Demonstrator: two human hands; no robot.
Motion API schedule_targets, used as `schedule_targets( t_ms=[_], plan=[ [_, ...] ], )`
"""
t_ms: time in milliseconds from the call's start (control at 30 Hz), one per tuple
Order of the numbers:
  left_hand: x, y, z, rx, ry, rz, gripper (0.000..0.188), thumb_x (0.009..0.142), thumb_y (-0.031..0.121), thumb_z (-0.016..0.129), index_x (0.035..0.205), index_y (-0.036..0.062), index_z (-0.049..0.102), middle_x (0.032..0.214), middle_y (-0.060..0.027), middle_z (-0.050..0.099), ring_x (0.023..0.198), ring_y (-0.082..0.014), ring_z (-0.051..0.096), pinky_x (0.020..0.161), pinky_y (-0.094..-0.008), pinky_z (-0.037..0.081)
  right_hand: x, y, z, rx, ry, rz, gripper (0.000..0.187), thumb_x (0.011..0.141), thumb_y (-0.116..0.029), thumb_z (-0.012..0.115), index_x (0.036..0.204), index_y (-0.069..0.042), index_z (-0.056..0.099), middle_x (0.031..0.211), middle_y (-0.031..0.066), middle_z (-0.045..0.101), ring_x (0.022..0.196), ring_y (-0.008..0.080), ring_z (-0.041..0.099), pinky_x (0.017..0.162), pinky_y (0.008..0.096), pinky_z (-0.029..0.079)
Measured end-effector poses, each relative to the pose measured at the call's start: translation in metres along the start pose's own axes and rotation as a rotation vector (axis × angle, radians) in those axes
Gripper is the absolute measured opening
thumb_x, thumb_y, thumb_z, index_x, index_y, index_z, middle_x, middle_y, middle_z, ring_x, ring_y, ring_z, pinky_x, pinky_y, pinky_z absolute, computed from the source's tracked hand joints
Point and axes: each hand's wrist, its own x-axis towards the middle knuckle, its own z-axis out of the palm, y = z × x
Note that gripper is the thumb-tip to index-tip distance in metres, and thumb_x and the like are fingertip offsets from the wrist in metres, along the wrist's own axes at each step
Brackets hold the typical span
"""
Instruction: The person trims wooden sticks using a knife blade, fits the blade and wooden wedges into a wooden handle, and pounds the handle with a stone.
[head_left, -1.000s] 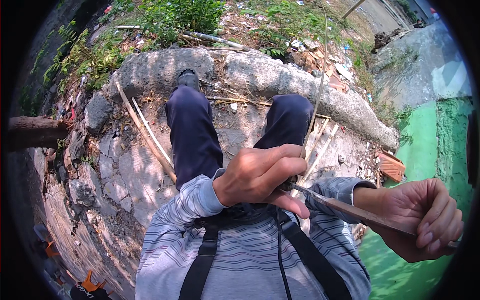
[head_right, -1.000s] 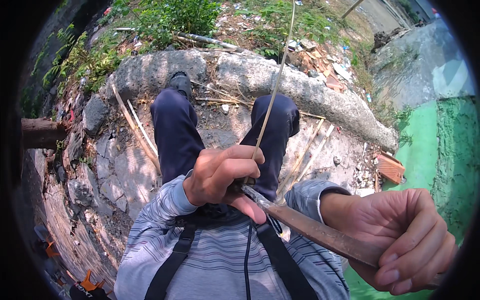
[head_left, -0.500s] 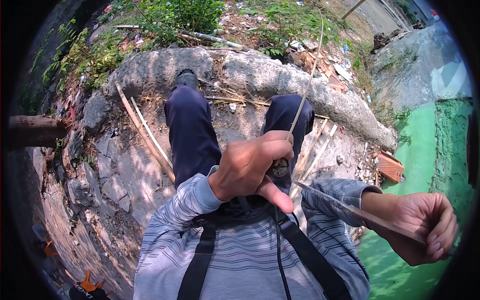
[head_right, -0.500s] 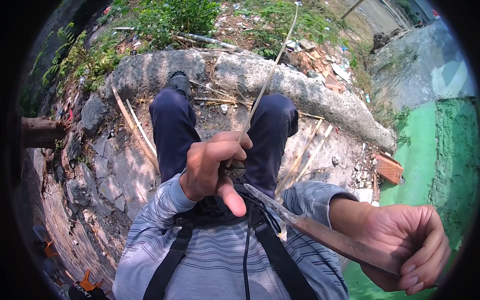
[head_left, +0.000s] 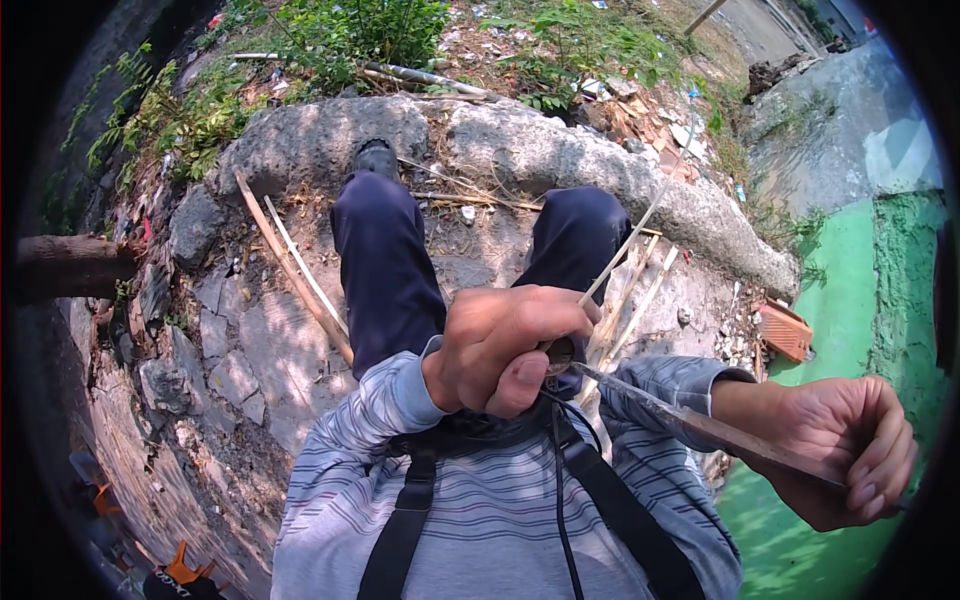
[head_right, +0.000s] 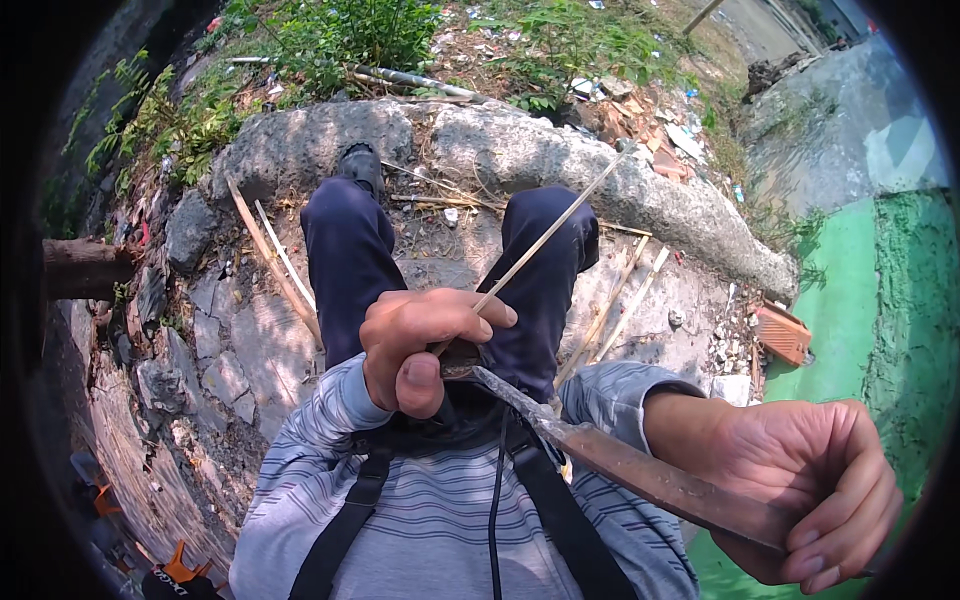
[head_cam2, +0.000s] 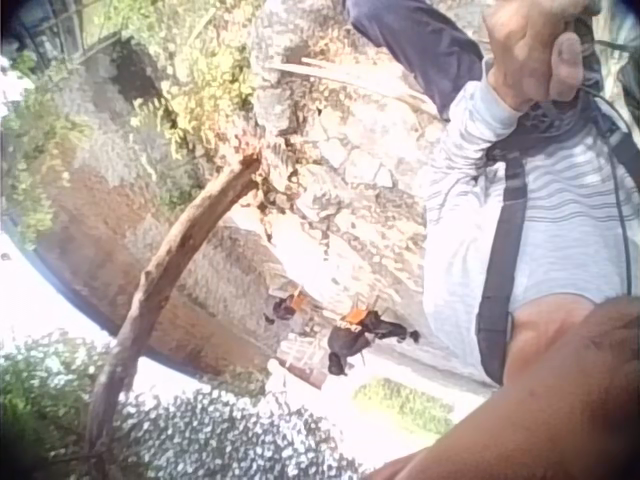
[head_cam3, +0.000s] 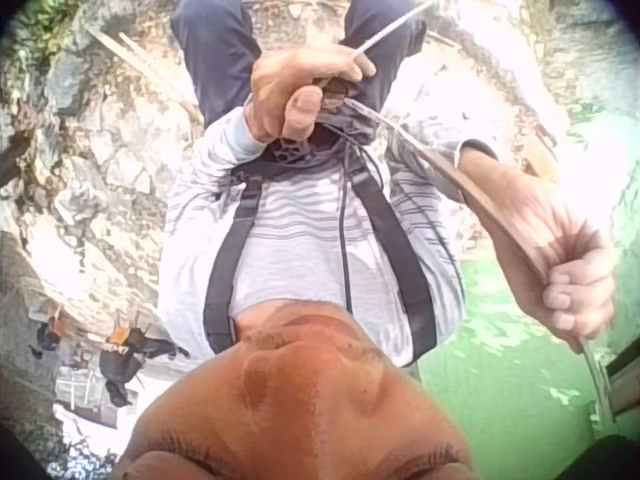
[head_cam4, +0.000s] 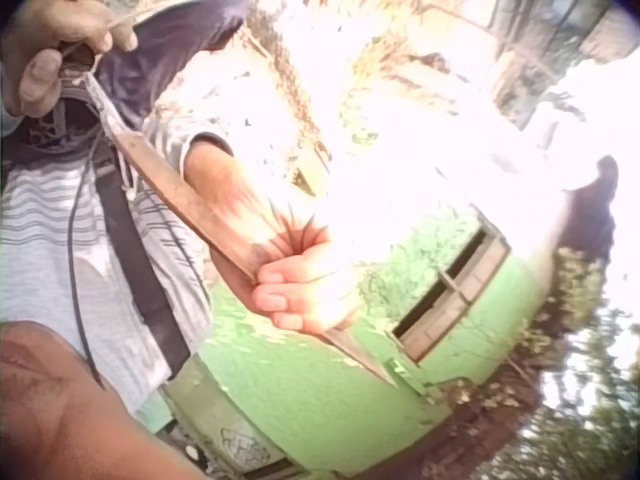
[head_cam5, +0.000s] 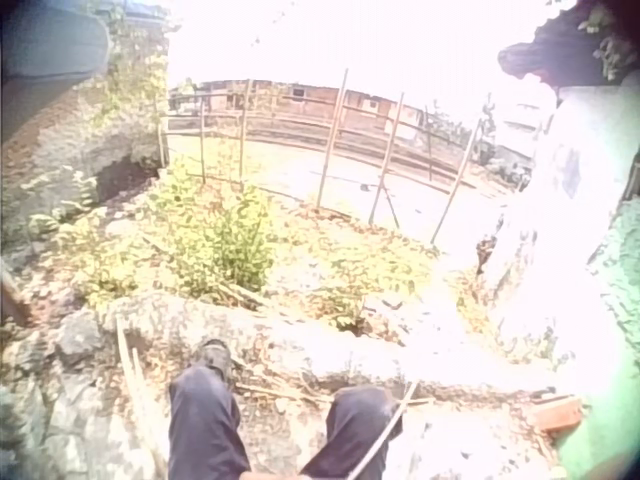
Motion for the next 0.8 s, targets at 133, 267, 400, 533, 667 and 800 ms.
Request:
schedule_targets(
  t_ms=[133, 267, 400, 533, 667, 800],
  plan=[
    [0.0, 0.0, 0.002, -0.008, 0.024, -0.023, 0.047, 0.103, 0.036, 0.039, 0.111, -0.0036, 0.064, 0.098, -0.0195, 0.072, 0.071, -0.0306, 0.072, 0.062, -0.0374, 0.059, 0.006, -0.012, -0.011, 0.01, 0.054, -0.01, 0.023, 0.075, -0.002, 0.06, 0.057, -0.013, 0.053, 0.064, -0.0052, 0.064, 0.052, 0.0057, 0.055, 0.056, 0.0196, 0.047],
    [-0.001, -0.003, 0.0, 0.046, -0.031, -0.016, 0.055, 0.103, 0.04, 0.035, 0.113, -0.0051, 0.064, 0.099, -0.0209, 0.071, 0.074, -0.0326, 0.072, 0.063, -0.0385, 0.059, 0.007, -0.013, -0.011, -0.019, 0.072, -0.059, 0.022, 0.074, -0.002, 0.06, 0.057, -0.013, 0.052, 0.063, -0.0047, 0.064, 0.051, 0.0055, 0.056, 0.055, 0.0186, 0.047],
    [-0.001, -0.008, 0.001, 0.094, -0.037, 0.041, 0.06, 0.104, 0.043, 0.031, 0.114, -0.0057, 0.065, 0.101, -0.0217, 0.071, 0.076, -0.0337, 0.073, 0.062, -0.04, 0.059, 0.004, -0.011, -0.007, 0.021, 0.068, -0.028, 0.022, 0.075, -0.002, 0.06, 0.057, -0.013, 0.054, 0.064, -0.0047, 0.064, 0.05, 0.0052, 0.056, 0.054, 0.018, 0.047],
    [0.002, -0.001, 0.001, 0.105, -0.047, 0.017, 0.059, 0.105, 0.041, 0.03, 0.114, -0.0054, 0.065, 0.101, -0.0215, 0.071, 0.074, -0.0332, 0.073, 0.061, -0.0395, 0.059, -0.004, 0.003, 0.008, -0.087, 0.045, -0.05, 0.023, 0.076, -0.001, 0.061, 0.058, -0.013, 0.055, 0.065, -0.0051, 0.064, 0.05, 0.0048, 0.055, 0.055, 0.0183, 0.048],
    [0.001, -0.005, 0.002, 0.126, -0.036, 0.063, 0.056, 0.106, 0.039, 0.031, 0.114, -0.0047, 0.064, 0.101, -0.0213, 0.071, 0.072, -0.0325, 0.072, 0.059, -0.0387, 0.058, -0.009, 0.008, 0.017, -0.065, 0.054, -0.03, 0.023, 0.078, -0.002, 0.062, 0.058, -0.013, 0.055, 0.066, -0.0054, 0.064, 0.05, 0.0046, 0.056, 0.055, 0.0189, 0.048],
    [-0.001, -0.003, 0.002, 0.097, -0.021, 0.035, 0.051, 0.106, 0.037, 0.034, 0.114, -0.0038, 0.062, 0.099, -0.0207, 0.071, 0.067, -0.0302, 0.07, 0.057, -0.0385, 0.057, -0.011, 0.01, 0.022, -0.113, 0.06, -0.034, 0.024, 0.079, -0.002, 0.061, 0.058, -0.013, 0.055, 0.066, -0.0052, 0.064, 0.051, 0.0047, 0.057, 0.056, 0.019, 0.048]
  ],
)
